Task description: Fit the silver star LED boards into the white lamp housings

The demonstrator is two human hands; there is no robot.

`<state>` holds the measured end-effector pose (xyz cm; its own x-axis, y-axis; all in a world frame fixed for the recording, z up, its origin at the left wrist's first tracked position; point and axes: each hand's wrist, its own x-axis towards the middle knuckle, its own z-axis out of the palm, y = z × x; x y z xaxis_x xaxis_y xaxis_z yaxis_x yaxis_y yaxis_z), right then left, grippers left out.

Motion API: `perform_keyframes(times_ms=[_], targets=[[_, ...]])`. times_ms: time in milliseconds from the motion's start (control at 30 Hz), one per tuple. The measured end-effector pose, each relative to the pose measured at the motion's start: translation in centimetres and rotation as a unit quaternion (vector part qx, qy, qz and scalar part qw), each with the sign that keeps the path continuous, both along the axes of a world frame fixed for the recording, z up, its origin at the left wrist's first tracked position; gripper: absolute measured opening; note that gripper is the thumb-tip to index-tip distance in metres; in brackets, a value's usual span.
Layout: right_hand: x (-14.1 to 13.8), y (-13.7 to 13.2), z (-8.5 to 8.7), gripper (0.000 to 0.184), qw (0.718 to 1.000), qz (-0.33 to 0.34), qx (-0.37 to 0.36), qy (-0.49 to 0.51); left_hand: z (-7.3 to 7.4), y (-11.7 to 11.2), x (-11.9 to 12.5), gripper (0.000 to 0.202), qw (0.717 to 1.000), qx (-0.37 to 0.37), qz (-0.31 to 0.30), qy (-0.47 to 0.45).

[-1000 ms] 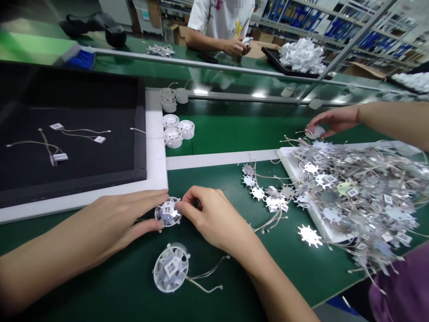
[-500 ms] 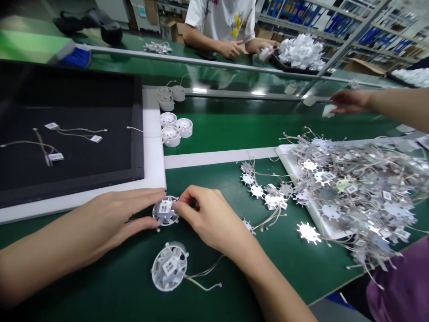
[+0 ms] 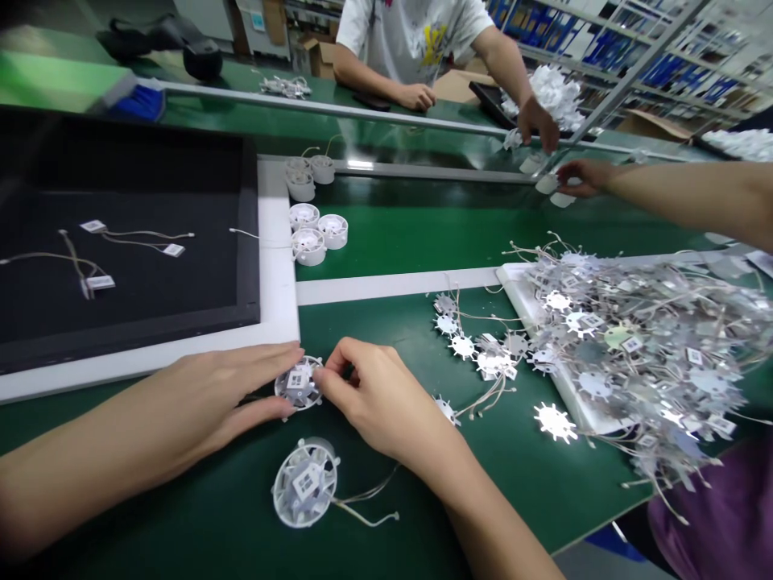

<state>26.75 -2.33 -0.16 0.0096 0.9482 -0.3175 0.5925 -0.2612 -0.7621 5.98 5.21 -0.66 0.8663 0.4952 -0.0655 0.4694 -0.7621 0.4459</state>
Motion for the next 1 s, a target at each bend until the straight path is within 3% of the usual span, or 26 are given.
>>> perform_keyframes(times_ms=[133, 267, 433, 633, 800, 1000], targets=[[0.1, -0.1, 0.1, 0.023, 1.000, 0.008, 0.006, 0.009, 0.0, -0.2, 0.0, 0.032, 1.000, 0.003, 0.001, 0.008], [0.4, -0.4, 0.2, 0.020, 0.999, 0.021, 0.028, 0.016, 0.1, -0.5, 0.3, 0.061, 0.999, 0.040, -0.012, 0.003], [1.1, -0.5, 0.1, 0.017, 0.999, 0.044, 0.017, 0.007, 0.2, 0.1, 0.8, 0.040, 0.999, -0.011, -0.026, 0.034], [1.6, -0.5, -0.2, 0.023, 0.997, 0.049, 0.027, -0.044, -0.5, 0.8, 0.2, 0.045, 0.999, -0.031, -0.034, 0.024], [1.5, -0.6, -0.3, 0.024, 0.996, 0.078, 0.033, -0.031, -0.9, 1.1, -0.3, 0.044, 0.997, -0.039, -0.060, 0.000], [1.2, -0.6, -0.5, 0.026, 0.994, 0.108, -0.006, -0.031, -0.7, 1.6, -0.7, 0.040, 0.995, -0.055, -0.079, 0.011]])
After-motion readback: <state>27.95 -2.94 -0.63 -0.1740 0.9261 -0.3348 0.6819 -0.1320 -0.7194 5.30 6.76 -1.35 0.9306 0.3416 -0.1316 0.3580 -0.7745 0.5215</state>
